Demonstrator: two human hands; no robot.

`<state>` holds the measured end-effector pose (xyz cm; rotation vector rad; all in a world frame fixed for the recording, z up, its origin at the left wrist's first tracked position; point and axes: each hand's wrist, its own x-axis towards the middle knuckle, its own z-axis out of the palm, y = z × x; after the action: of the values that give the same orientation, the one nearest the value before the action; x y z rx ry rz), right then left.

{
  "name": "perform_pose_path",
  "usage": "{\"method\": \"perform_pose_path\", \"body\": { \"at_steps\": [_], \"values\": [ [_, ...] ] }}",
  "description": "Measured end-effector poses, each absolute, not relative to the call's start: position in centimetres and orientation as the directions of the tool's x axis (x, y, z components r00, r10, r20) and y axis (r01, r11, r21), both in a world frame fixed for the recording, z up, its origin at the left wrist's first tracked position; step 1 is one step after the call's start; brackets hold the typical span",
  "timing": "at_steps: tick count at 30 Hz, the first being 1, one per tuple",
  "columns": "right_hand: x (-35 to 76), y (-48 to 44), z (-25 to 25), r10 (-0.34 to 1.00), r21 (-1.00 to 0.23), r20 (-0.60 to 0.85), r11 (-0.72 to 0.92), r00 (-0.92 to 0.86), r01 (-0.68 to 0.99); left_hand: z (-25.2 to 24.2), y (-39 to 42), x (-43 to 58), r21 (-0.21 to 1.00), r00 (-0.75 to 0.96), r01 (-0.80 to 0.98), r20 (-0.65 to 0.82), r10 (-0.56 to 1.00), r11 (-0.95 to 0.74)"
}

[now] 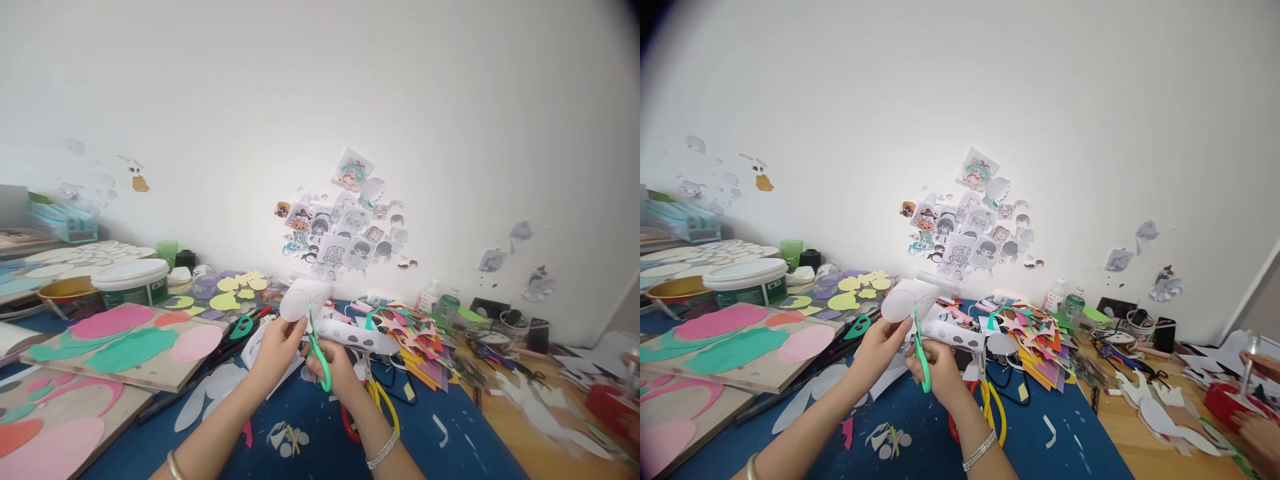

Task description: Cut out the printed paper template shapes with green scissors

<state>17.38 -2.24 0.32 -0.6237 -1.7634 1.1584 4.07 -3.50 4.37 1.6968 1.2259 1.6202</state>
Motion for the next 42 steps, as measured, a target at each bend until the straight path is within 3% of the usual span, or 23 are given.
{"method": "perform_pose_path", "body": {
  "at_steps": [7, 21, 36, 42],
  "values": [
    [17.6, -2.2, 0.5, 0.785, -0.886, 0.436, 0.460, -0.440, -0.058, 3.4, -3.1, 4.2, 0.830, -0.023, 0.262, 0.515, 0.857, -0.492],
    [17.7, -2.0, 0.2, 0.803, -0.889, 0.419, 0.457, -0.424, -0.016, 3.6, -3.2, 4.4, 0.841, -0.044, 0.265, 0.499, 0.865, -0.472],
    [17.9, -1.8, 0.0, 0.798, -0.880, 0.433, 0.475, -0.419, -0.003, 4.2, -3.8, 4.4, 0.887, 0.019, 0.151, 0.438, 0.899, -0.436],
    [17.6, -2.4, 0.9, 0.839, -0.891, 0.381, 0.446, -0.388, 0.088, 5.3, -4.2, 3.4, 0.864, -0.109, 0.252, 0.472, 0.875, -0.435]
  ]
}}
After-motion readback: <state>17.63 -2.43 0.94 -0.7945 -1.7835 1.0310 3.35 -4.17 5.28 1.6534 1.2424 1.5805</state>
